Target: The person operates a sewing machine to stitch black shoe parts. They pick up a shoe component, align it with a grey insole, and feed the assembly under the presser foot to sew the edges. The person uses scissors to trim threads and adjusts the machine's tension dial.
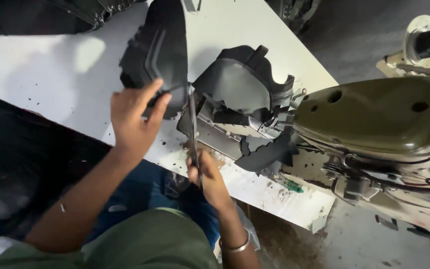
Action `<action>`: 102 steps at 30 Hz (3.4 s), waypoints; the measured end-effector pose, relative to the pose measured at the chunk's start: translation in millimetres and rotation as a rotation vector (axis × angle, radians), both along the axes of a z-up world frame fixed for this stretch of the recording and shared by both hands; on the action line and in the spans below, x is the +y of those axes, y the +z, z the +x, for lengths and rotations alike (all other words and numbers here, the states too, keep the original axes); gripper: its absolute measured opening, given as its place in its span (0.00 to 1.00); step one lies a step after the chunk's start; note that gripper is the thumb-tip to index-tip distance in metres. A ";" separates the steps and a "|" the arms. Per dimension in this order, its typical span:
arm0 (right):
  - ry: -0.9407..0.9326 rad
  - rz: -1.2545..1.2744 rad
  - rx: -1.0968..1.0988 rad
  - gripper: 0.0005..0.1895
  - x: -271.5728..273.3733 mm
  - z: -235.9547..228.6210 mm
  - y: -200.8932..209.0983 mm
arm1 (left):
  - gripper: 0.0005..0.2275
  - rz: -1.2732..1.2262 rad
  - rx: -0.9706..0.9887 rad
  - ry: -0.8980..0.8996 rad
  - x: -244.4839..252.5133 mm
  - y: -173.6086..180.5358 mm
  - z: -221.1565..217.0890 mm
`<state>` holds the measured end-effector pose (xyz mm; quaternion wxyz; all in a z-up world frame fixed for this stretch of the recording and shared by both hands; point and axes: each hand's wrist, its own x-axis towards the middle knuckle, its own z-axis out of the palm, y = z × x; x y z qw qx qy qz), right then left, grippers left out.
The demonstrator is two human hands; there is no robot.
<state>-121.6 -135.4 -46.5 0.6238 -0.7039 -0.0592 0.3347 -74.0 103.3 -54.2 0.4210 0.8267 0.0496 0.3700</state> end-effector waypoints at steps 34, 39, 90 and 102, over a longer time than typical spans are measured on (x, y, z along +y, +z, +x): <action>-0.205 -0.688 -0.569 0.14 39.8 10.6 6.0 | 0.12 -0.459 0.048 -0.404 162.7 -101.6 119.2; -0.302 -0.573 -0.626 0.09 30.5 -5.1 6.1 | 0.32 -0.105 -0.209 -0.014 110.3 -36.9 56.0; -0.423 0.127 -0.197 0.05 -18.3 -41.4 68.2 | 0.12 -0.994 0.469 -0.727 -45.9 60.9 -122.4; -0.530 0.113 -0.257 0.05 -15.4 -46.6 53.5 | 0.11 -0.750 0.462 -0.648 -52.5 57.4 -107.0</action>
